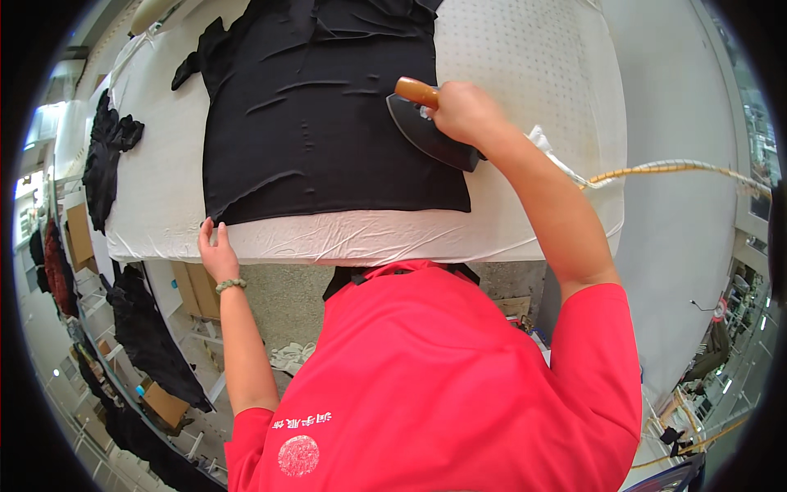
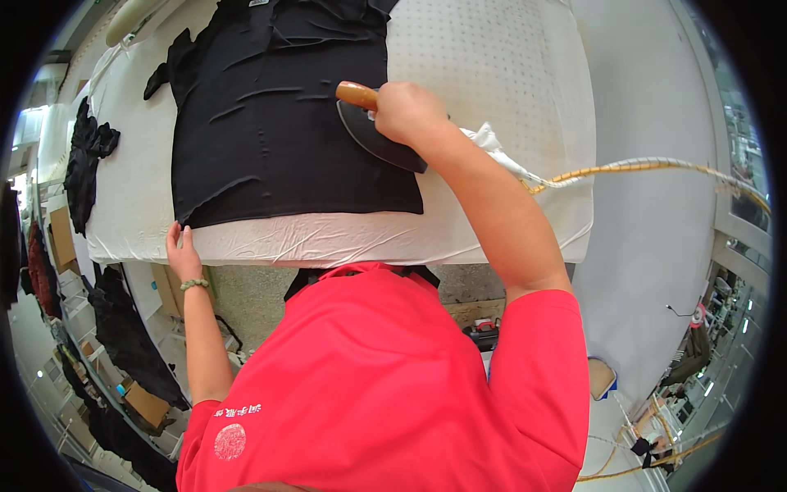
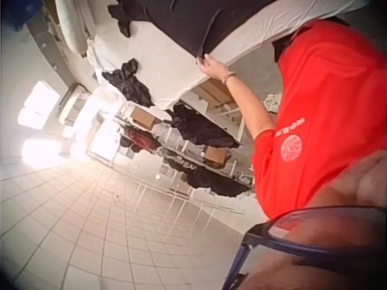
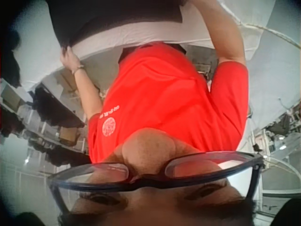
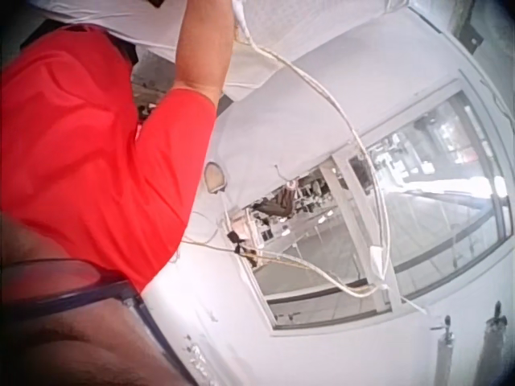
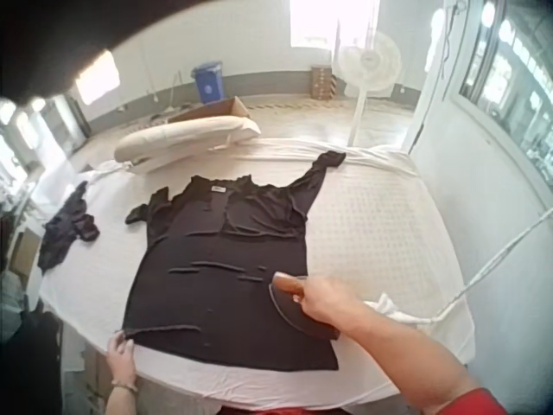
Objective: Ironing black garments on an industrial ironing board.
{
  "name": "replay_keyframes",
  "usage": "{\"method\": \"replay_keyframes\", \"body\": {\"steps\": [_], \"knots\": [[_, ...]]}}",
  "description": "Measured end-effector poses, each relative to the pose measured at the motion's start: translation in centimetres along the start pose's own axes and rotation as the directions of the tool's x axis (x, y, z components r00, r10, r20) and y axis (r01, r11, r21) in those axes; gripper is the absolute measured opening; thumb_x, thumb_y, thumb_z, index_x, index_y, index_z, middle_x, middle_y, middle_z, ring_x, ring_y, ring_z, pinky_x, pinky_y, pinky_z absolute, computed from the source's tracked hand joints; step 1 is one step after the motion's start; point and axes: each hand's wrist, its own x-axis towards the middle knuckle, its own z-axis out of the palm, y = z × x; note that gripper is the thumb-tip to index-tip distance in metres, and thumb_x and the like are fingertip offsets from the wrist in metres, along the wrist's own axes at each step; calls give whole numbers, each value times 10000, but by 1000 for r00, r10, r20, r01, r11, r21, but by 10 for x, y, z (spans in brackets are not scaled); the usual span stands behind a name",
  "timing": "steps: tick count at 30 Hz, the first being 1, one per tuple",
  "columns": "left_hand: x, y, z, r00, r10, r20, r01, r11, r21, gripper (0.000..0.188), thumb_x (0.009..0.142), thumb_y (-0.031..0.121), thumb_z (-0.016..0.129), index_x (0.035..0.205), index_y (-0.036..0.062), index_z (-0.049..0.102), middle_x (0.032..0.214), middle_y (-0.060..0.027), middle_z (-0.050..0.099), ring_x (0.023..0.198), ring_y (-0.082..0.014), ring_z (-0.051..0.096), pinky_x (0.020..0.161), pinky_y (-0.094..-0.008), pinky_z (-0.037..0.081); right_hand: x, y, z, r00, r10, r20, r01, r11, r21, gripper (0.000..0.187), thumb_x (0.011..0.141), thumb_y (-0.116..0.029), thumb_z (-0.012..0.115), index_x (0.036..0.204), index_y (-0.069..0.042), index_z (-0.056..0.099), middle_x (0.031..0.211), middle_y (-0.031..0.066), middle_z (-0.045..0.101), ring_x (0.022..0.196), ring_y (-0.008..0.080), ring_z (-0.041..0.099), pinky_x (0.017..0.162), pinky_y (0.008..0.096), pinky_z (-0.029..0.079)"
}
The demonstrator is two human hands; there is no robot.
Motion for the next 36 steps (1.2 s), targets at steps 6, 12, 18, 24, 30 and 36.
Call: {"method": "replay_keyframes", "body": {"steps": [6,12,18,24,30,36], "knots": [[43,-12,-16,997,60,-38,-52,980,193,462,943,241,741,1337,39,607,1197,-87,648,1111,-195,617,899,-328,511,1,11,3,990,110,-92,-114,992,-44,400,920,-357,710,1093,3,721,990,242,730,934,414,705,834,482,546],[91,-47,-39,933,-170,318,144,984,102,365,940,236,760,1209,28,626,950,-28,650,844,-110,599,749,-258,488,-21,93,4,848,386,-364,-419,908,-14,464,894,-420,725,1116,-14,693,1021,211,728,997,388,692,855,457,543],[106,-57,-54,810,-179,558,202,979,21,243,949,181,749,1079,36,604,808,31,611,710,-59,537,629,-222,434,-81,60,69,626,-4,-780,-216,960,-178,483,887,-337,764,1224,-27,610,1031,152,698,982,352,669,872,417,534],[90,-27,-52,758,-203,619,297,954,-51,225,955,154,734,1104,28,624,857,26,627,756,-55,550,671,-222,450,-122,23,173,786,526,-326,-397,833,386,381,875,-346,768,1017,-10,656,834,151,697,758,268,664,706,400,524],[100,2,-71,826,-198,528,477,744,-467,208,943,147,745,1086,36,642,881,22,669,765,-53,584,663,-217,463,-132,56,49,840,503,-205,-30,419,907,295,991,-308,675,814,-76,626,674,-20,545,616,64,524,545,253,430],[49,-5,-30,762,-276,585,470,858,-207,225,914,131,776,1041,30,619,822,13,677,672,-28,558,573,-201,426,-123,89,52,879,456,-139,-301,758,579,342,1004,-319,664,793,-51,628,671,-15,562,614,60,537,545,243,442]]}}
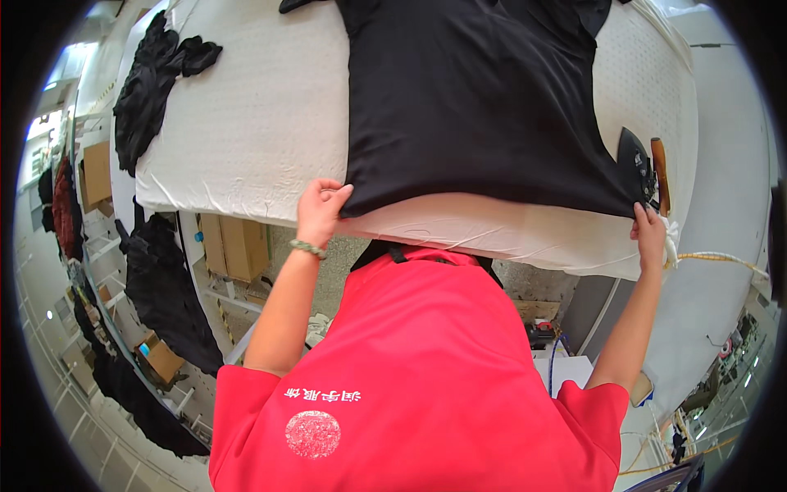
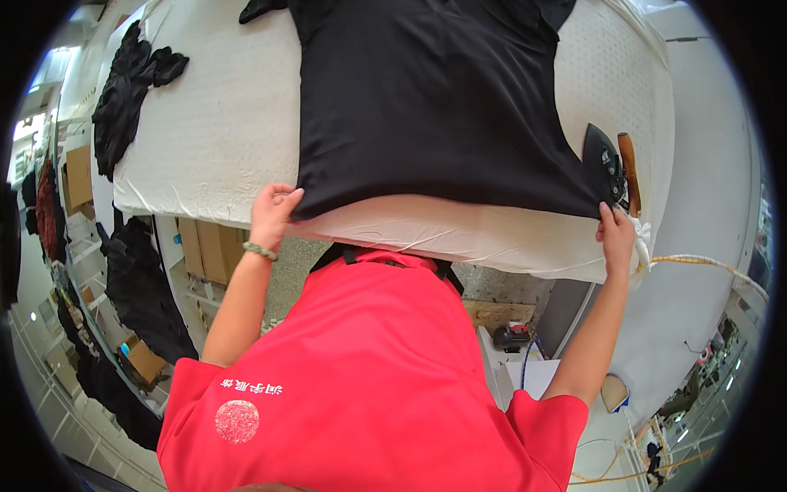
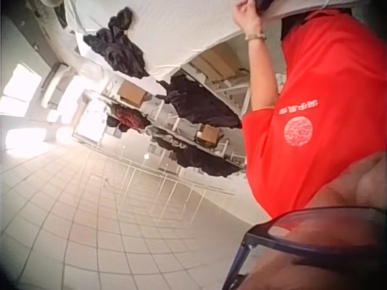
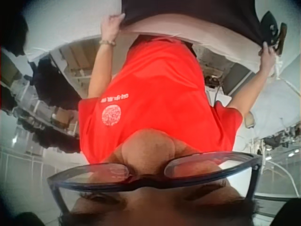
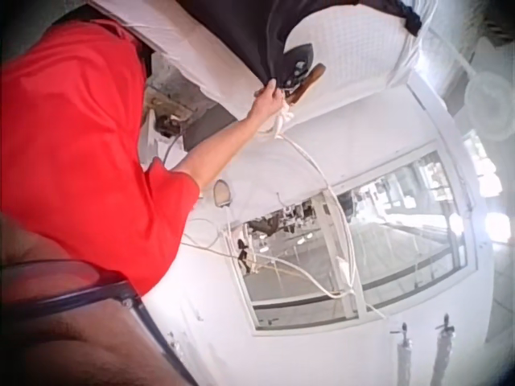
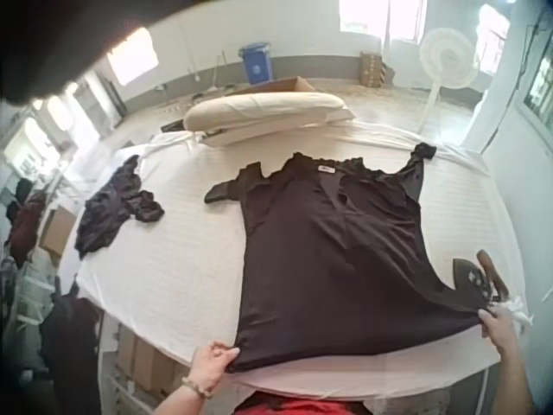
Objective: Ironing black garments on an industrial ironing board.
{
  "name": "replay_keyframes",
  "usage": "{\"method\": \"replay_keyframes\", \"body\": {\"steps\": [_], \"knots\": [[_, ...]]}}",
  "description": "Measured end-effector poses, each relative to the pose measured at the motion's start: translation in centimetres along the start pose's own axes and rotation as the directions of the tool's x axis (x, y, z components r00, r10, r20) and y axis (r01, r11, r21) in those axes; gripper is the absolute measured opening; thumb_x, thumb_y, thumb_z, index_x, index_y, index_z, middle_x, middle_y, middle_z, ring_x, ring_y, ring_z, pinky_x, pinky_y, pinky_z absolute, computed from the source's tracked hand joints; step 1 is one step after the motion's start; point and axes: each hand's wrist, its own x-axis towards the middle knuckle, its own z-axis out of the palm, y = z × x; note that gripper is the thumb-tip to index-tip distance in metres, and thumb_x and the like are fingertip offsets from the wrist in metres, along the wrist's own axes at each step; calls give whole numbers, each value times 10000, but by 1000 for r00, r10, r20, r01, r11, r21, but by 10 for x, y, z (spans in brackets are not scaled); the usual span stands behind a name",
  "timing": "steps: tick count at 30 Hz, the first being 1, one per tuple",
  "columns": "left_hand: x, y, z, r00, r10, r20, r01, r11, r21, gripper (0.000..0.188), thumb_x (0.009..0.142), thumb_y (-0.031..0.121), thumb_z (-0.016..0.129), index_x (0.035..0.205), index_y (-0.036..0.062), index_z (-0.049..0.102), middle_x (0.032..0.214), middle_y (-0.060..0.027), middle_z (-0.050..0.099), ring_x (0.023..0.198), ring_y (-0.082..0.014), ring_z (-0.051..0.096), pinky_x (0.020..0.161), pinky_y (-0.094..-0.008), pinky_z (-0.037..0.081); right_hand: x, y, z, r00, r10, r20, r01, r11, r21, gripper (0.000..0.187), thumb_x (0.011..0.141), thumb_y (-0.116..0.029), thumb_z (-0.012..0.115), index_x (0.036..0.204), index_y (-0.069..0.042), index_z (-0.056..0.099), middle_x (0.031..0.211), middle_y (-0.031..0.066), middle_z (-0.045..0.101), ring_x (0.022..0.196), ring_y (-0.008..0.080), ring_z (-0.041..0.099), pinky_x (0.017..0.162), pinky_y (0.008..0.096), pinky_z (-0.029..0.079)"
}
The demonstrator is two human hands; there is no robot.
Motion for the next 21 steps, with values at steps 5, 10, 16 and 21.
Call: {"method": "replay_keyframes", "body": {"steps": [5,10,16,21], "knots": [[-19,-20,19,999,19,-28,-17,996,88,333,915,146,777,1128,15,557,836,-44,699,690,-87,652,581,-228,498,4,45,54,968,226,-109,-202,960,194,284,1001,-311,673,993,-30,639,786,32,638,641,108,608,583,246,504],[-37,-8,13,999,-38,33,36,997,70,355,934,158,755,1157,4,525,864,-93,718,723,-142,709,589,-258,542,-40,44,113,934,333,-129,-197,782,591,295,990,-289,688,1146,-50,614,942,73,690,741,159,687,619,261,566],[-21,-28,-14,938,-104,329,126,991,-47,253,970,225,718,991,17,575,777,-102,707,624,-149,663,532,-275,514,-124,6,194,977,188,102,-207,713,670,277,1017,-341,627,1098,-76,644,922,71,721,809,159,705,715,307,583],[51,0,-46,826,-164,540,-29,943,332,225,966,246,727,1009,45,636,743,-46,655,558,-101,570,485,-238,448,-177,-59,318,925,216,313,-379,459,804,277,983,-143,637,1230,-18,642,892,112,729,723,187,697,641,335,586]]}}
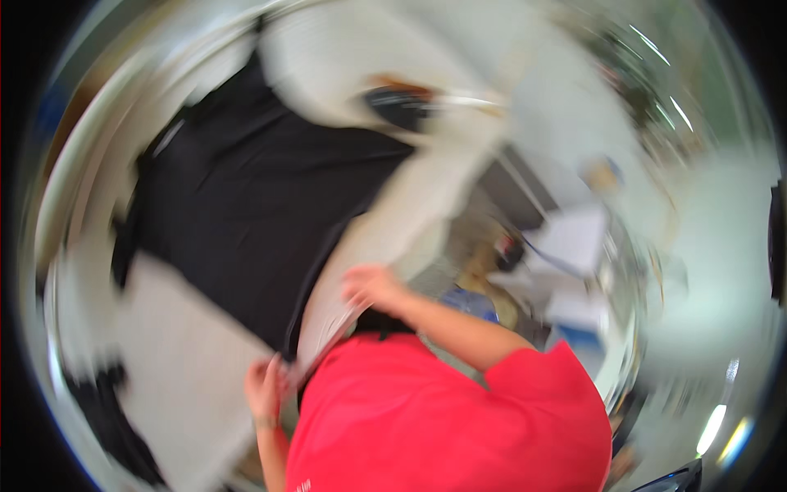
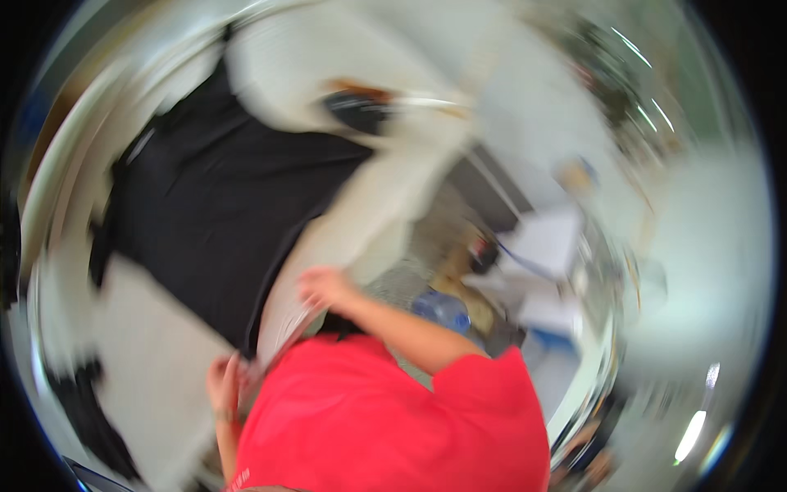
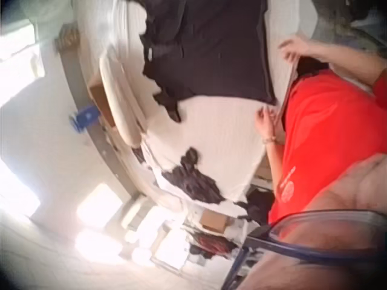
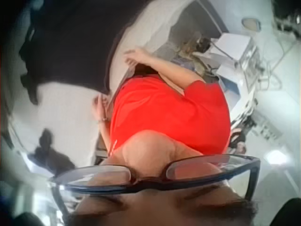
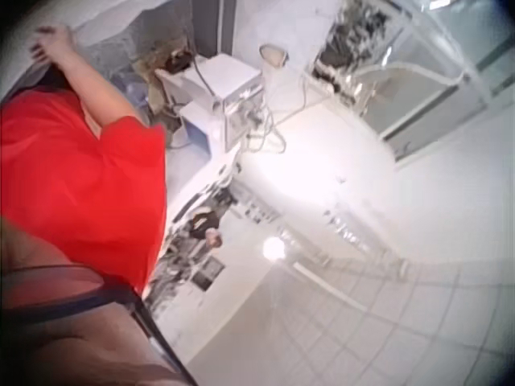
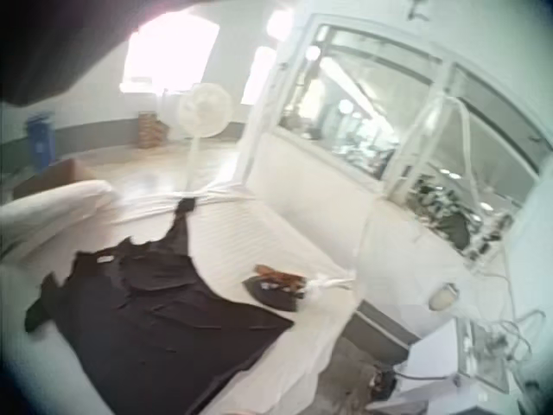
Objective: Ironing black garments on an industrial ironing board.
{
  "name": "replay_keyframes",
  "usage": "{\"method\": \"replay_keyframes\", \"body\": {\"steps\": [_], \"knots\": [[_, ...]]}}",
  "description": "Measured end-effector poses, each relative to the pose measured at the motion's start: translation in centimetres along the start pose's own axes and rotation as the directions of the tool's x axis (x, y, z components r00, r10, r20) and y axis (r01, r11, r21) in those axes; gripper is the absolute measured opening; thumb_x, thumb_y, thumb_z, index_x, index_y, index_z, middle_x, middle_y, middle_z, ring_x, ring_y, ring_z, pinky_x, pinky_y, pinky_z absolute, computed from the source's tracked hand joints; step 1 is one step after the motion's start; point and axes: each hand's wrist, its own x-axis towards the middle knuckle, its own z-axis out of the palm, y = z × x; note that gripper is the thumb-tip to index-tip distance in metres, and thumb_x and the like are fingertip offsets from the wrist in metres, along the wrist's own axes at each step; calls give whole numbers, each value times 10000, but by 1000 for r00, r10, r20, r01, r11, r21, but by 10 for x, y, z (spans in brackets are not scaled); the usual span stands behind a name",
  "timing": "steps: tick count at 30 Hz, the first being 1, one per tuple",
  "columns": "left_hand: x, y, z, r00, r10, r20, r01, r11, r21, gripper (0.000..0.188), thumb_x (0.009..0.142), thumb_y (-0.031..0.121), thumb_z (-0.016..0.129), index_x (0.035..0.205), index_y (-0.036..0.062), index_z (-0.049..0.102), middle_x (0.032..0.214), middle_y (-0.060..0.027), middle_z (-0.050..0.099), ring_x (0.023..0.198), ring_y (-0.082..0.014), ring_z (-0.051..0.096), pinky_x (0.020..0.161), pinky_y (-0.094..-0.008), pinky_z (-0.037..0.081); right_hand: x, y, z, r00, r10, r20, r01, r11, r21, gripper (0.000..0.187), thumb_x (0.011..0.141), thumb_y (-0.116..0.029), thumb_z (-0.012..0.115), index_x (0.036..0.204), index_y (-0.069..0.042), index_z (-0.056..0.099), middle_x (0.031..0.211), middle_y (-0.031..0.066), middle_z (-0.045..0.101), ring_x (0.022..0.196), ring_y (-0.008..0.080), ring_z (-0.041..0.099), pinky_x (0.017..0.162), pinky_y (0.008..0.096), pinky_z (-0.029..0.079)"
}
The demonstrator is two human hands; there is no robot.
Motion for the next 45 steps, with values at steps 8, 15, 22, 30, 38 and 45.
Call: {"method": "replay_keyframes", "body": {"steps": [8,15,22,30,38,45], "knots": [[134,161,-76,918,394,41,-395,904,163,599,999,391,618,1430,-7,495,1274,-220,634,1137,-392,619,941,-484,569,-33,80,139,995,-14,96,19,998,-55,230,953,-139,621,1092,41,657,831,193,736,672,286,750,507,382,609],[176,188,66,761,491,424,-591,795,140,469,1002,355,580,1313,4,569,1172,-167,655,1010,-317,623,876,-447,567,-20,95,162,990,19,143,-11,998,-55,326,952,-187,647,1030,129,672,972,267,742,851,375,762,683,468,657],[233,205,95,650,521,553,-655,753,60,373,1005,320,541,1196,16,644,1070,-114,675,882,-241,627,811,-410,566,-17,105,185,995,23,97,-27,999,42,359,951,-226,658,1019,125,680,994,255,742,835,360,759,689,469,650],[246,124,-150,730,640,240,-677,727,119,156,937,198,561,855,79,617,763,-65,590,647,-170,506,583,-384,455,-57,129,152,990,-74,118,95,979,-180,325,984,-349,674,1134,-66,728,906,85,753,772,189,731,684,333,612],[37,-44,-75,803,498,-328,-471,867,162,379,875,244,685,1196,53,619,892,-83,699,827,-242,680,752,-389,540,38,21,89,925,118,362,297,369,-881,312,927,-229,748,1158,-24,701,959,133,760,794,231,721,696,375,579],[-33,-59,-55,738,387,-553,-404,910,98,352,834,251,702,1121,61,627,867,-105,699,818,-284,684,730,-418,534,77,-62,184,765,263,588,554,196,-809,283,953,-216,733,1169,-39,691,905,116,747,767,195,700,679,345,583]]}}
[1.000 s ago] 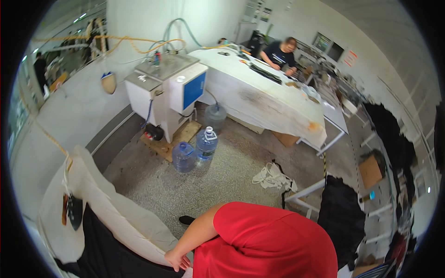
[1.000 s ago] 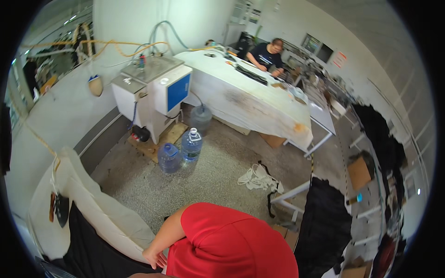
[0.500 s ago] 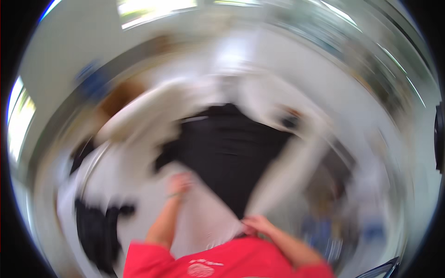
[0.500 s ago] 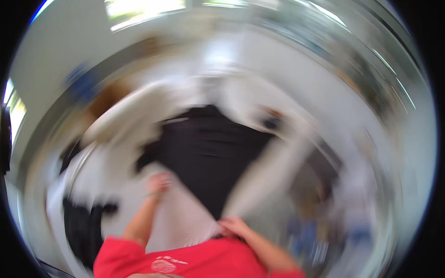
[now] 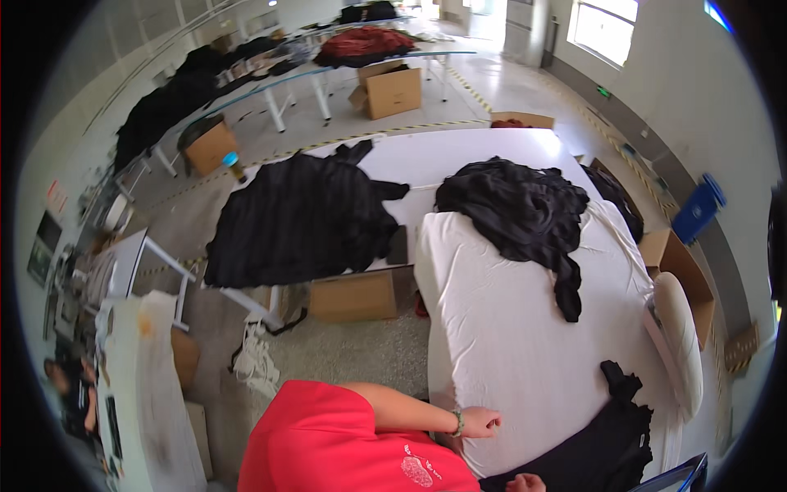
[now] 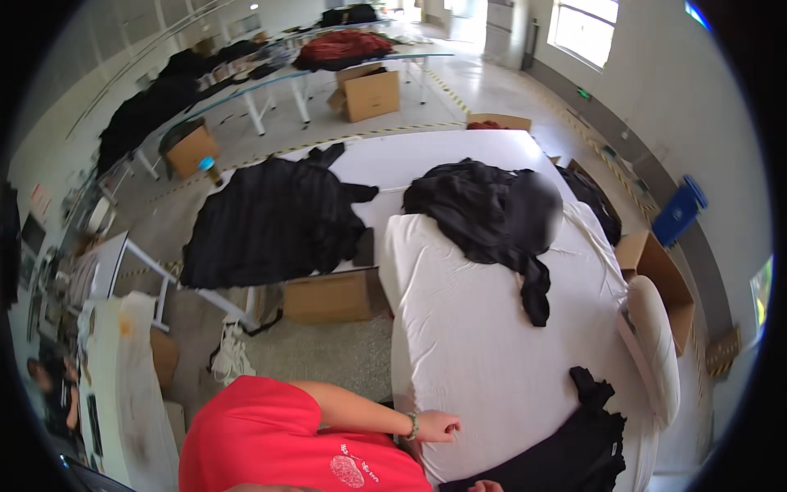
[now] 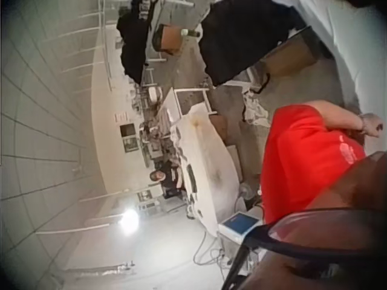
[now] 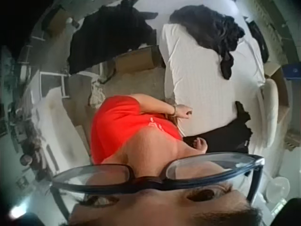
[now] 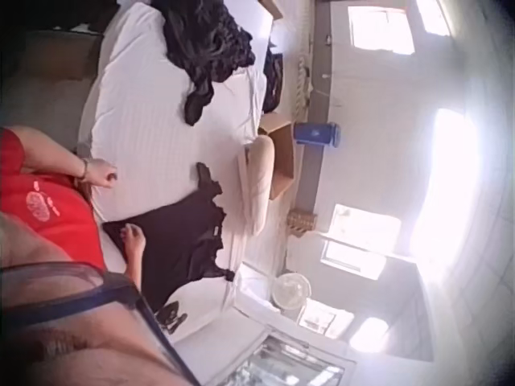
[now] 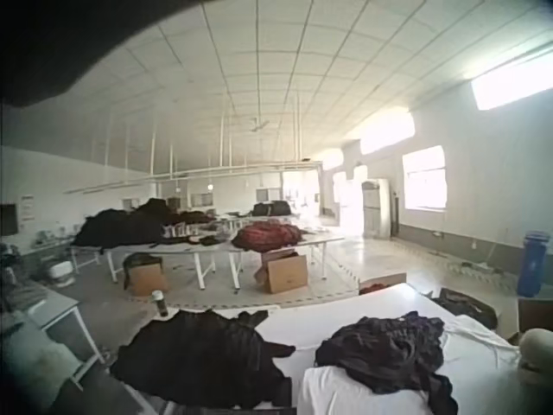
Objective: Ironing black garments on an industrial ironing board.
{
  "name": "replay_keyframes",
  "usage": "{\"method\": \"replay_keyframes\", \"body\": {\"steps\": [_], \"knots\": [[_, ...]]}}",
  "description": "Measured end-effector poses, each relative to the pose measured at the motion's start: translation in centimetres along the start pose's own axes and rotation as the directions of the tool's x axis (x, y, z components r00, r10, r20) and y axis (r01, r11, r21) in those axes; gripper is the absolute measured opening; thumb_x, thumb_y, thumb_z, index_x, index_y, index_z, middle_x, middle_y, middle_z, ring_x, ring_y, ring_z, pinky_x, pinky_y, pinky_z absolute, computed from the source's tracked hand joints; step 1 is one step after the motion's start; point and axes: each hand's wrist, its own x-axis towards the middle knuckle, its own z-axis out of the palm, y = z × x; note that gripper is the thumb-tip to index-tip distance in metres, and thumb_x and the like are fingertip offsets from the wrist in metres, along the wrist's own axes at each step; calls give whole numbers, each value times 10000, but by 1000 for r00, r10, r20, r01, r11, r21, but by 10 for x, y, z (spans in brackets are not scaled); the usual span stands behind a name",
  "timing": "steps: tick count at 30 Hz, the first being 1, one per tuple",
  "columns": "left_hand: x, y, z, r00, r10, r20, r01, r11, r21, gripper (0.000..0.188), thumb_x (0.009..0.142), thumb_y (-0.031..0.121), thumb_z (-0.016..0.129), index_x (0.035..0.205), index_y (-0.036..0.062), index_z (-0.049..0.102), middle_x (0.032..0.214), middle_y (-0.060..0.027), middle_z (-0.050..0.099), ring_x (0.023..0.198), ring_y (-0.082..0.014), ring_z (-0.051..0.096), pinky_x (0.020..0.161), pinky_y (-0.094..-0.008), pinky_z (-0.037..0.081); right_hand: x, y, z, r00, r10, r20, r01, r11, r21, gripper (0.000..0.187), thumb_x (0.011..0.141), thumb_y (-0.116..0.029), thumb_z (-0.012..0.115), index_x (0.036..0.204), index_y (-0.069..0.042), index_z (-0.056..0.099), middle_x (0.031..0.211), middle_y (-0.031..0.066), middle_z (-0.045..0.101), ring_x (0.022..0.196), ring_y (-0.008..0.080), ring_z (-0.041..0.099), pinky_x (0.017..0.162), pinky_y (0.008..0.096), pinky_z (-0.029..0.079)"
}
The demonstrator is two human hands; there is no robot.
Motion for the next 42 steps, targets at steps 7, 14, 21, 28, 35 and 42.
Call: {"method": "replay_keyframes", "body": {"steps": [7,14,21,28,35,42], "knots": [[-41,28,97,994,13,-107,-2,995,102,328,817,266,729,1046,54,628,916,-137,691,885,-331,677,768,-447,529,-23,12,-54,911,-401,-98,385,910,-152,229,962,-160,712,1121,3,690,908,103,732,827,169,693,731,308,578],[-60,48,156,973,82,-217,-8,947,321,352,778,263,786,1019,62,627,1010,-156,654,986,-351,655,825,-476,530,-30,39,-105,889,-435,-143,406,894,-191,262,966,-195,702,1151,-9,692,981,132,741,875,201,706,791,331,581],[-85,47,177,954,141,-263,7,870,492,391,801,256,779,1067,35,597,1078,-144,619,994,-366,644,832,-482,536,-29,-7,-98,814,-580,12,478,658,-582,315,976,-243,688,1186,-8,683,1033,187,741,932,298,717,851,384,574],[-101,52,175,946,23,-324,105,922,373,337,814,240,763,1037,24,634,1076,-170,639,1008,-364,662,838,-489,551,-13,-4,-97,797,-595,104,505,562,-655,347,969,-264,694,1244,-52,669,1143,218,724,1046,337,709,909,393,560],[-77,62,172,960,5,-280,150,836,527,244,822,209,731,947,2,707,983,-201,703,920,-379,708,771,-482,583,-16,4,-91,739,-674,4,502,546,-671,206,839,-127,742,1013,-29,693,946,135,703,891,334,691,805,410,546],[-66,81,155,984,-69,-165,156,782,604,131,772,110,685,805,1,749,887,-212,735,822,-396,730,724,-484,597,-25,-12,-91,753,-658,-13,486,570,-663,232,837,-153,757,1019,-27,687,947,139,705,878,335,692,797,430,545]]}}
